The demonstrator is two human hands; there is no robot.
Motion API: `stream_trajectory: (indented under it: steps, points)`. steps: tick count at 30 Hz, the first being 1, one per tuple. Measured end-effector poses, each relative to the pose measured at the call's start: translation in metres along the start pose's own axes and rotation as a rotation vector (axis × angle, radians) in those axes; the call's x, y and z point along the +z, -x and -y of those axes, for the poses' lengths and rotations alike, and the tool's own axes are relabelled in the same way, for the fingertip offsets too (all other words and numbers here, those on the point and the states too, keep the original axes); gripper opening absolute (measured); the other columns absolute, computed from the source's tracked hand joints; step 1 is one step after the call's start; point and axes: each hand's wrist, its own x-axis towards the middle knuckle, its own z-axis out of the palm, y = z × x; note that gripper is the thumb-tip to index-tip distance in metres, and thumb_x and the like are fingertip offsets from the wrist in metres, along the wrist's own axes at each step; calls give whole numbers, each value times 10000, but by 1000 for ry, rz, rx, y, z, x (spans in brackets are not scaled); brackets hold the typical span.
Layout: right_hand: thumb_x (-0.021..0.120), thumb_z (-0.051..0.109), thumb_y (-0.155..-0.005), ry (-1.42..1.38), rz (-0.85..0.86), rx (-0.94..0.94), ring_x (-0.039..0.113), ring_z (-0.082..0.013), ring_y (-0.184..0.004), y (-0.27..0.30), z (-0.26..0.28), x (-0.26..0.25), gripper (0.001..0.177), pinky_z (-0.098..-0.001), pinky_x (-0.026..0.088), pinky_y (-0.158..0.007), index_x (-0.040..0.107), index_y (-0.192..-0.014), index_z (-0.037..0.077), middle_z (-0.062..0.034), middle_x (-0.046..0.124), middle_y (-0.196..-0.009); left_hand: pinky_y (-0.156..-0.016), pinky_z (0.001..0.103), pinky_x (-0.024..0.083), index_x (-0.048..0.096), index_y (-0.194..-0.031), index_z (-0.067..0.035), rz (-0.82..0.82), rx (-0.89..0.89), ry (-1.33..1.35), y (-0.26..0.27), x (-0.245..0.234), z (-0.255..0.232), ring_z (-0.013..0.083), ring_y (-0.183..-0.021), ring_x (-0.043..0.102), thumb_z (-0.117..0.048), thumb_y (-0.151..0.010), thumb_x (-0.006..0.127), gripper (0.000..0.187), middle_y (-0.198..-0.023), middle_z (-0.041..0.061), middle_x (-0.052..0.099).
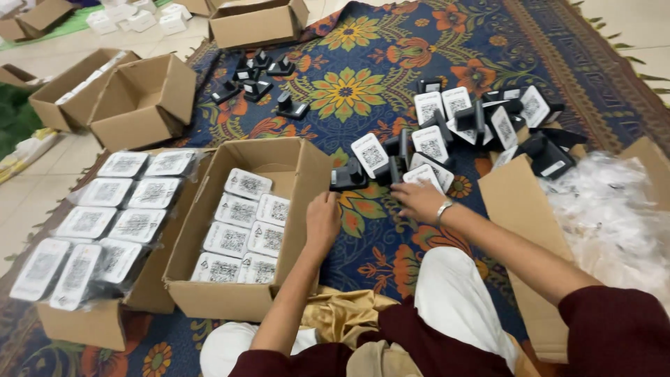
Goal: The person packs objects with large QR codes into individual plastic bags and arranges them into cardboard shipping boxes.
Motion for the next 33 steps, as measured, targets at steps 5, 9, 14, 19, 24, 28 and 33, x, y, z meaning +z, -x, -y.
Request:
stream_trajectory:
  steps: [5, 9, 14, 19, 24, 28, 33]
  points:
    - [670, 420, -925, -55, -216, 423, 552, -327, -1267, 111, -121, -29, 517, -500, 436, -1058, 611, -1344, 123, -111, 574, -1442, -832, 501, 488, 656, -1096, -49, 56, 169, 244, -48, 87, -112, 393, -977, 625, 9, -800, 631, 302, -1054, 172, 658]
    - [682, 423, -940, -282, -423, 891, 615, -412, -1163, 209, -219, 20, 562, -488, 500, -973, 588, -1383, 91, -223, 610, -1342, -851, 511, 501, 643, -1098, -33, 168, 112, 493, -60, 170, -200, 414, -998, 636, -29, -884, 675, 217, -1060, 181, 653]
    - [811, 502, -786, -322, -321, 1001, 614, -427, -1185, 314, -290, 118, 836, -475, 496, -1026, 506, -1486, 162, -268, 637, -1273, -841, 443, 547, 657, -1143, -64, 336, 76, 784, -48, 190, -301, 327, -953, 708, -22, -872, 662, 274, -1093, 174, 643]
    - [881, 505, -657, -436, 17, 901, 592, -434, -1233, 327, -253, 156, 1084, -459, 494, -1045, 331, -1582, 376, -256, 591, -1377, -862, 423, 540, 654, -1151, -69, 455, 134, 832, -35, 208, -329, 289, -936, 717, -8, -879, 651, 278, -1136, 169, 640]
    - [772, 293, -808, -370, 381, 971, 597, -398, -1264, 307, -207, 171, 856, -416, 516, -1071, 391, -1560, 444, -248, 177, -1656, -848, 420, 535, 660, -1160, -61, 506, 119, 791, -31, 201, -321, 287, -940, 708, 2, -873, 627, 295, -1121, 176, 650]
    - [712, 204, -850, -265, 372, 912, 559, -377, -1299, 308, -237, 240, 730, -428, 508, -1060, 464, -1505, 408, -127, 84, -1722, -862, 421, 533, 670, -1156, -53, 478, 132, 784, -27, 200, -302, 301, -957, 700, 20, -880, 617, 290, -1129, 183, 648]
    - [633, 290, -948, -301, 380, 947, 624, -300, -1250, 299, -220, 182, 430, -414, 513, -1046, 634, -1378, 274, -48, 600, -1432, -872, 419, 532, 682, -1157, -61, 496, 93, 743, -26, 196, -280, 303, -949, 703, 19, -893, 610, 285, -1130, 173, 668]
